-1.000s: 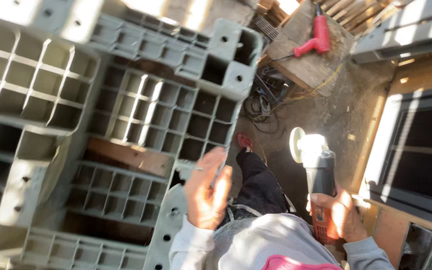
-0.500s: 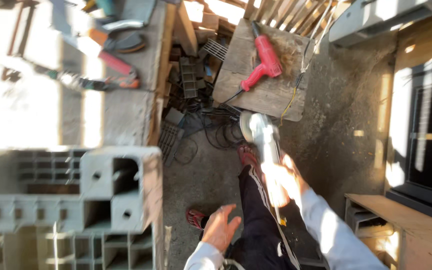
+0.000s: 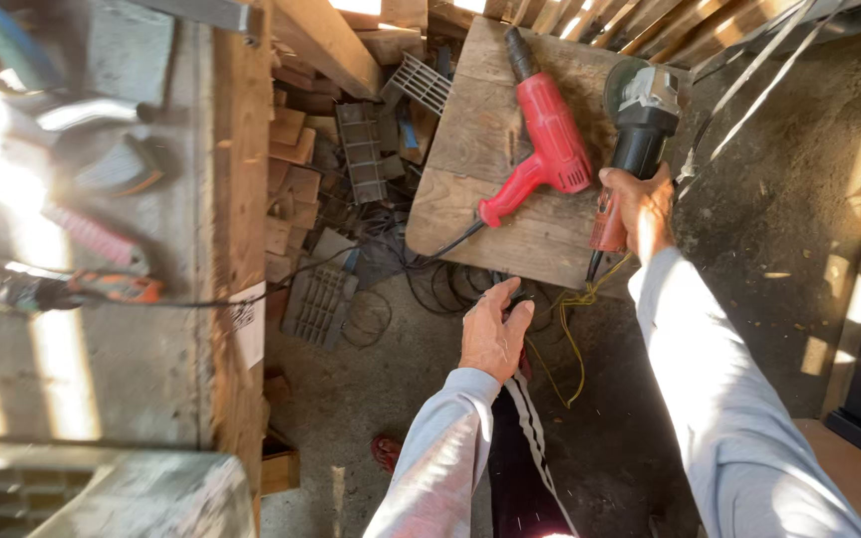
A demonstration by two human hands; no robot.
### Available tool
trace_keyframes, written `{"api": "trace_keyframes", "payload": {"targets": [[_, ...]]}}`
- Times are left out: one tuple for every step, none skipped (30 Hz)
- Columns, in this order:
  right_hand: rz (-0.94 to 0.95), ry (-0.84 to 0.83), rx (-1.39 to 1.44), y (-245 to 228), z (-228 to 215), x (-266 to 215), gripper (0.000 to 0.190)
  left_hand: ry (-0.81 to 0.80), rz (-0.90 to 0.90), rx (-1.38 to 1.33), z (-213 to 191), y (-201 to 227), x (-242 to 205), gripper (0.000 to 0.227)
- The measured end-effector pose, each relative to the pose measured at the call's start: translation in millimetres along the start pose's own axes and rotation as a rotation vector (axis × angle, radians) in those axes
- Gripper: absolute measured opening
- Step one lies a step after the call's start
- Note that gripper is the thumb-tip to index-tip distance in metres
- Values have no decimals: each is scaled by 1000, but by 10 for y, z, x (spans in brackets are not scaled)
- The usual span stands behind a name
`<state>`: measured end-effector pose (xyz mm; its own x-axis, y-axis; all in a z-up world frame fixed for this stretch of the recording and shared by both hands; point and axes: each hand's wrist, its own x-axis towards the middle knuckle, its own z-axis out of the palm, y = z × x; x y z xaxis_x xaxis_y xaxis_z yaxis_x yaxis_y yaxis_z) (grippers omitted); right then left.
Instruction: The person uses an angle grinder to smooth the edges of a large concrete block with a grid pattern. After grinding, they switch to a chisel to remove excess material from the block's surface.
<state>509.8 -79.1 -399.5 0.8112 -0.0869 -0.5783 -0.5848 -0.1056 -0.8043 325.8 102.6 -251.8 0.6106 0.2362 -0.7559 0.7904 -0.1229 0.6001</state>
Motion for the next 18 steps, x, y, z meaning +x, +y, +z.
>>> {"api": "trace_keyframes", "payload": {"targets": [[-43,3,-44,5,-8,49,55,-21,-4,-12,23,52,102,53],[-13,20,-67,27,-9,87,54,-41,-7,-24,85,59,172,53],[14,38,-89,57,6,115,53,-63,-8,-36,154,44,229,54],[42,57,-110,89,17,130,53,-95,-3,-7,217,7,272,54],[48,73,-125,119,32,133,53,-123,1,22,275,-44,287,54],[54,88,-140,142,46,124,52,-152,4,50,325,-92,286,54],[57,100,-153,150,68,128,52,-153,-33,29,354,-138,288,54],[0,117,-227,146,73,127,52,-155,-70,7,371,-172,277,54],[-53,130,-300,151,85,107,51,-153,-112,-14,368,-201,242,54],[-108,141,-374,156,86,83,50,-142,-116,-46,351,-220,198,53],[-66,130,-389,152,73,88,50,-131,-113,-81,353,-215,174,53],[-25,120,-404,162,56,80,50,-120,-110,-116,345,-205,141,53],[8,107,-420,174,43,86,50,-119,-145,-151,320,-189,111,53],[43,96,-367,200,19,63,53,-118,-180,-187,283,-178,60,53],[79,74,-315,195,-9,32,56,-108,-219,-227,265,-166,-1,53],[114,52,-265,201,-28,-17,59,-83,-161,-243,253,-154,-63,51],[7,44,-247,210,-33,-69,66,-45,-108,-261,241,-145,-130,49],[-100,35,-225,205,-77,-118,74,-7,-54,-278,233,-132,-198,48]]}}
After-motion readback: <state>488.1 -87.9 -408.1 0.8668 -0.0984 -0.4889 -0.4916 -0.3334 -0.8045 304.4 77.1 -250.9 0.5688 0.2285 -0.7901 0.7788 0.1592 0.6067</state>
